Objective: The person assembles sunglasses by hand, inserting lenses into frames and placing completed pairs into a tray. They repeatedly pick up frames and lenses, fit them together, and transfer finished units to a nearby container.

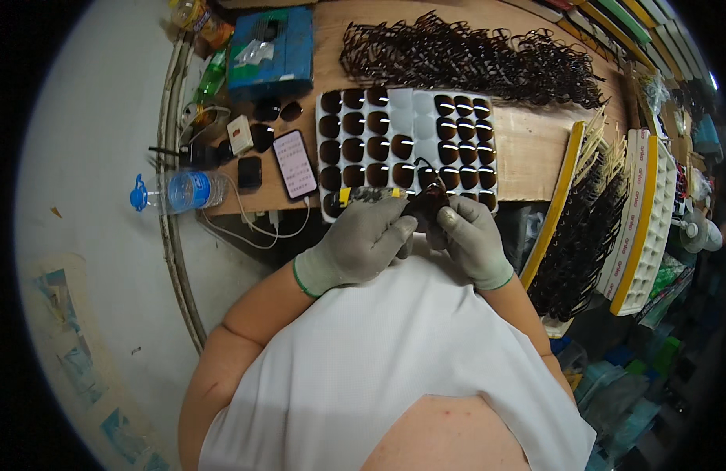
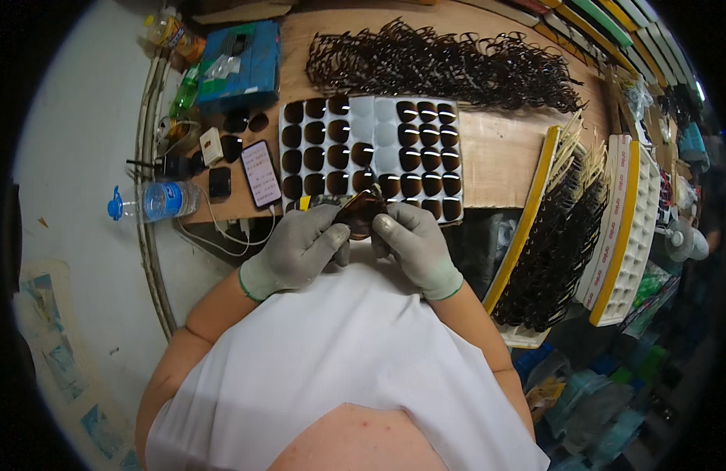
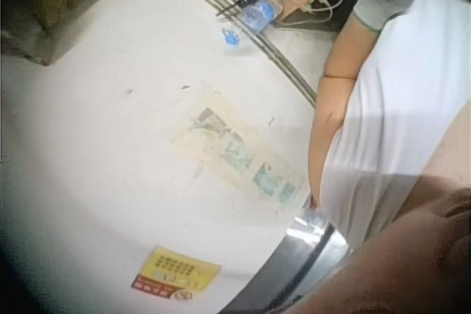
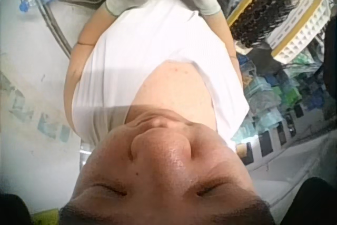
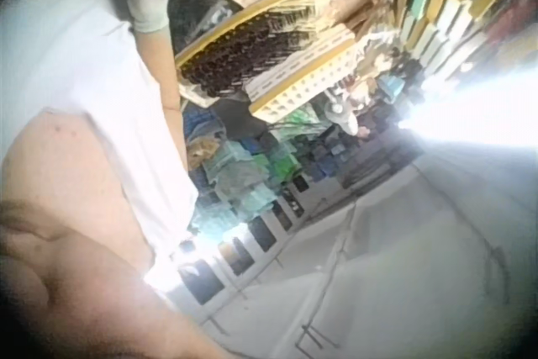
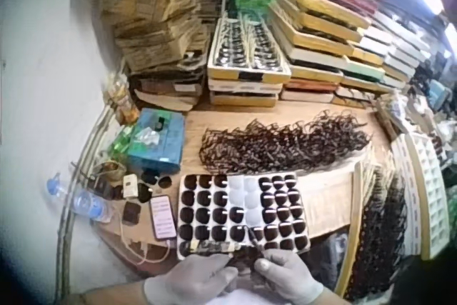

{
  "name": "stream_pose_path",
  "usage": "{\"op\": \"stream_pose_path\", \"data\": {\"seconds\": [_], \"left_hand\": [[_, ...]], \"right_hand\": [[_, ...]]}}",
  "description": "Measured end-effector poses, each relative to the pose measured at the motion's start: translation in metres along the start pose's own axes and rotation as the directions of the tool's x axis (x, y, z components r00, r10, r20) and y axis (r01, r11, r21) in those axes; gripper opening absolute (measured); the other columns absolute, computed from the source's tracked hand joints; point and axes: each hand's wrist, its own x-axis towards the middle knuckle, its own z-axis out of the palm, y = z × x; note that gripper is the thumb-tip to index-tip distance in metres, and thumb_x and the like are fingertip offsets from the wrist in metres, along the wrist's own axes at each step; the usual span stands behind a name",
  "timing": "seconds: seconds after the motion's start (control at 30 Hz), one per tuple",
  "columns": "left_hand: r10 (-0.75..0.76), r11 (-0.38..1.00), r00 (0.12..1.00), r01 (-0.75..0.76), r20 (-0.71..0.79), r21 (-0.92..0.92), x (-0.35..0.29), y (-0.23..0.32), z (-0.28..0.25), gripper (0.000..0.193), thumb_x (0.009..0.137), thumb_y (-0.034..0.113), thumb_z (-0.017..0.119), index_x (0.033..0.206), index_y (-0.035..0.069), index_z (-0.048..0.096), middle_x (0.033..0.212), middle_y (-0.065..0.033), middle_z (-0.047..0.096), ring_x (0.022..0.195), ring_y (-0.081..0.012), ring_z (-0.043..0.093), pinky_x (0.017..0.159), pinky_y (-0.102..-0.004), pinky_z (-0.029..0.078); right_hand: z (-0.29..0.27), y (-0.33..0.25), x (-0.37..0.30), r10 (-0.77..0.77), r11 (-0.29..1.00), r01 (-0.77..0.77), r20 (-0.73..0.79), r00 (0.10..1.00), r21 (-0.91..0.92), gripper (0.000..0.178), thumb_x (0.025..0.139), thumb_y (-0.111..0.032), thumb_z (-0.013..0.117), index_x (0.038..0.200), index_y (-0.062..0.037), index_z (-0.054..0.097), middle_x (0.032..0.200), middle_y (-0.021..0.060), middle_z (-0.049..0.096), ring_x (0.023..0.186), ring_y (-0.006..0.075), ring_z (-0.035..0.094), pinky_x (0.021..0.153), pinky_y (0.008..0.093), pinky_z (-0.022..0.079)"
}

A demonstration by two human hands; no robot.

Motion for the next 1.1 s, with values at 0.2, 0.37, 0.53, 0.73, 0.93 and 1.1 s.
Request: {"op": "stream_pose_path", "data": {"seconds": [0.2,0.37,0.53,0.73,0.93,1.1], "left_hand": [[-0.249,0.968,0.967,0.249,0.044,-0.001,0.010,0.035,0.015,0.026,0.105,0.021,0.048,0.100,-0.001,0.061,0.067,-0.0060,0.065,0.058,-0.0124,0.062,0.056,-0.0280,0.049],[-0.281,0.948,0.955,0.261,0.094,0.181,0.041,0.062,0.012,0.023,0.101,0.017,0.053,0.088,-0.001,0.060,0.060,-0.0052,0.063,0.053,-0.0131,0.062,0.051,-0.0310,0.049],[0.030,0.990,0.999,-0.025,-0.034,0.138,0.072,0.019,0.044,0.030,0.106,0.024,0.053,0.094,-0.002,0.062,0.068,-0.0054,0.067,0.059,-0.0106,0.063,0.056,-0.0263,0.051],[-0.070,0.997,0.994,0.068,0.086,0.024,0.065,0.018,0.050,0.026,0.105,0.020,0.050,0.113,-0.004,0.058,0.076,-0.0062,0.068,0.065,-0.0101,0.064,0.059,-0.0242,0.052],[-0.066,0.997,0.995,0.063,-0.078,-0.048,0.054,0.014,0.044,0.022,0.101,0.013,0.052,0.111,-0.004,0.060,0.079,-0.0093,0.070,0.072,-0.0168,0.071,0.067,-0.0314,0.056],[-0.152,0.988,0.988,0.153,-0.036,0.033,0.044,-0.008,0.022,0.020,0.103,0.014,0.052,0.108,-0.003,0.061,0.078,-0.0049,0.066,0.070,-0.0096,0.062,0.065,-0.0267,0.052]], "right_hand": [[-0.019,-0.017,-0.012,0.072,0.992,-0.084,0.123,0.990,0.095,0.021,0.103,-0.018,0.057,0.091,-0.0017,0.062,0.074,0.0009,0.057,0.066,0.0080,0.051,0.059,0.0237,0.042],[-0.037,-0.032,-0.012,0.095,0.979,-0.128,0.201,0.975,0.159,0.020,0.103,-0.017,0.056,0.091,-0.0009,0.061,0.073,0.0018,0.057,0.062,0.0096,0.050,0.058,0.0257,0.044],[-0.059,-0.048,0.002,-0.011,0.969,0.008,0.011,1.000,0.247,0.021,0.102,-0.017,0.055,0.100,0.0030,0.063,0.084,0.0062,0.064,0.069,0.0108,0.054,0.064,0.0259,0.046],[-0.092,-0.041,0.004,0.006,0.999,-0.012,0.155,0.988,0.041,0.026,0.103,-0.024,0.059,0.098,0.0009,0.063,0.084,0.0053,0.063,0.070,0.0104,0.054,0.065,0.0261,0.048],[-0.058,-0.018,0.021,-0.040,0.976,0.029,0.050,0.998,0.214,0.026,0.105,-0.023,0.055,0.098,0.0009,0.063,0.083,0.0055,0.062,0.071,0.0116,0.056,0.065,0.0258,0.049],[-0.022,-0.014,0.019,-0.098,0.992,0.104,-0.085,0.992,0.065,0.025,0.105,-0.022,0.056,0.102,0.0022,0.064,0.084,0.0049,0.063,0.070,0.0102,0.054,0.065,0.0251,0.047]]}}
